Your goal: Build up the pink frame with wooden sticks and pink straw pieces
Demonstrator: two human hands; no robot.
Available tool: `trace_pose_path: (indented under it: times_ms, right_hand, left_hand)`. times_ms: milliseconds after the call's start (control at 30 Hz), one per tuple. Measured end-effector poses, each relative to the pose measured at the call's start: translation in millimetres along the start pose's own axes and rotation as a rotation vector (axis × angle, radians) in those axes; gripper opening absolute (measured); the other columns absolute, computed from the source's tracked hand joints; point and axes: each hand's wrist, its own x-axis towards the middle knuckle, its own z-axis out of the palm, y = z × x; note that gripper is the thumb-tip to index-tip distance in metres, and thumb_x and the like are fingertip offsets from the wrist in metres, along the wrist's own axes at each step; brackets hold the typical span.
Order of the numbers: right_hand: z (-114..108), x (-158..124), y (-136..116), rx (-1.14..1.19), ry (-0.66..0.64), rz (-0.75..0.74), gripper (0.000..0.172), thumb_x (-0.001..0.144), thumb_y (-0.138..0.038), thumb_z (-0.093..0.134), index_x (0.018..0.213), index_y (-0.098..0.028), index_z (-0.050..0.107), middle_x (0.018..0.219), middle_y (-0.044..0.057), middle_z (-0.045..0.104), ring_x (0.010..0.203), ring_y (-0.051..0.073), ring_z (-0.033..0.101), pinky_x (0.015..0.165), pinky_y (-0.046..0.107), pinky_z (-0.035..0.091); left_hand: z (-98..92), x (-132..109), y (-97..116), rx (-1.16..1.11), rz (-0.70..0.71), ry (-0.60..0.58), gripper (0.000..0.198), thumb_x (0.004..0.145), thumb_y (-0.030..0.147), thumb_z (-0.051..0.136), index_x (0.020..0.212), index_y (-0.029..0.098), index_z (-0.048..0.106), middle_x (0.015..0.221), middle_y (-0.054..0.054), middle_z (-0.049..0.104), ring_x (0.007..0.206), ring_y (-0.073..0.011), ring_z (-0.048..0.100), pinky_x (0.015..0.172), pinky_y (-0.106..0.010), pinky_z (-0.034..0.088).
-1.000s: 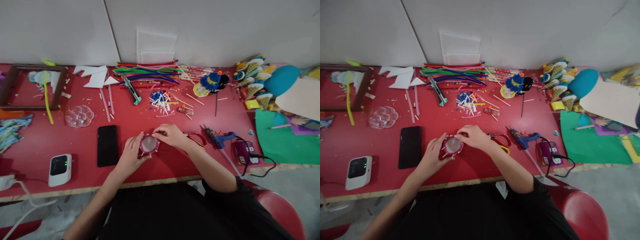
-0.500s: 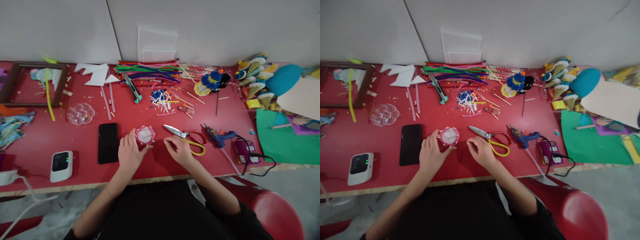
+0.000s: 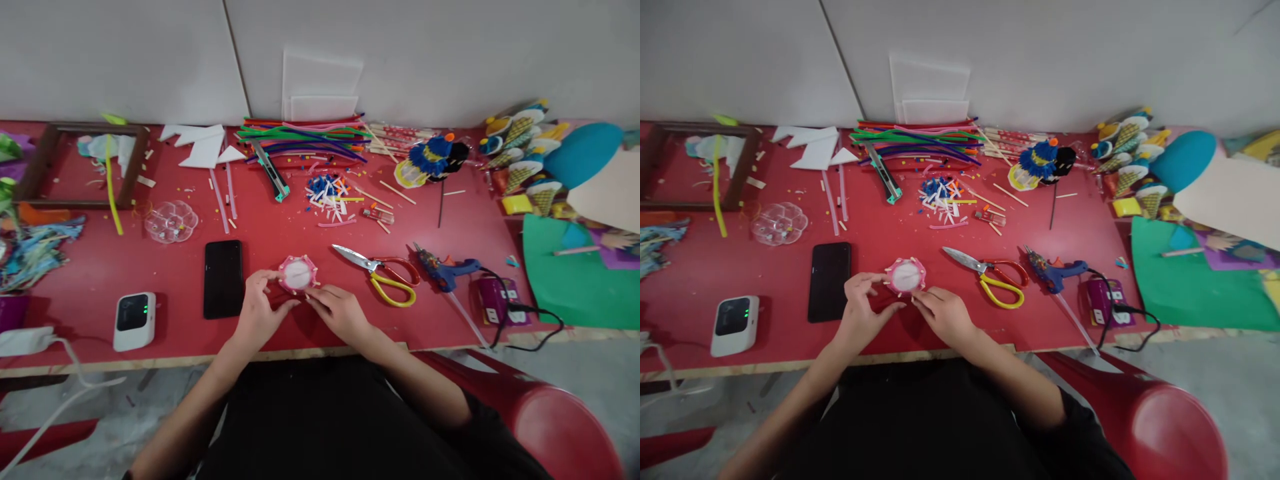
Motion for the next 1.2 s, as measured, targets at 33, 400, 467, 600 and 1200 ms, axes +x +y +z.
trace_pose_path:
  times_ms: [33,400,467,600,1200]
  right_hand:
    - [1,1,-1,-0.01,-0.002,0.003,0.027,0.099,-0.027,0.047,0.108,-0.02,0.072,0.09,0.008,0.074,0.08,0.017,0.069,0.074,0.027,0.056]
    - [3,-1,4,-0.018,0.027,0.022,0.028,0.099,-0.024,0.045,0.106,-0.021,0.072,0.098,0.007,0.073,0.092,0.017,0.069,0.083,0.028,0.056]
    - [4,-1,4,-0.017,0.031,0.018,0.027,0.099,-0.024,0.046,0.105,-0.021,0.073,0.097,0.007,0.072,0.09,0.017,0.069,0.082,0.027,0.057]
    - [7,1,3,-0.033,0.031,0.022,0.028,0.098,-0.022,0.046,0.101,-0.022,0.074,0.095,0.006,0.073,0.087,0.016,0.069,0.077,0.025,0.057]
    - [13,6,-13,-0.14,0.052,0.185,0.024,0.095,-0.022,0.049,0.102,-0.022,0.073,0.094,0.007,0.073,0.08,0.016,0.07,0.068,0.023,0.054]
  left_hand:
    - [-0.4,1,-1,-0.01,-0.01,-0.027,0.044,0.079,0.038,0.076,0.111,0.019,0.053,0.116,-0.014,0.055,0.112,-0.0298,0.059,0.077,-0.038,0.057]
    - [2.8,7,0,0.015,0.054,-0.103,0.021,0.087,0.032,0.066,0.101,0.018,0.061,0.115,-0.012,0.056,0.113,-0.0281,0.059,0.096,-0.044,0.052]
    - [4.1,6,0,0.025,0.069,-0.098,0.019,0.088,0.03,0.065,0.101,0.018,0.059,0.112,-0.012,0.058,0.112,-0.0281,0.059,0.095,-0.045,0.051]
    - [4.7,5,1,0.018,0.036,-0.117,0.017,0.087,0.024,0.065,0.1,0.019,0.056,0.102,-0.01,0.061,0.11,-0.0283,0.059,0.095,-0.047,0.05]
    - [2.9,8,0,-0.036,0.022,-0.138,0.02,0.088,0.025,0.063,0.105,0.019,0.055,0.102,-0.011,0.062,0.109,-0.0281,0.061,0.092,-0.047,0.052]
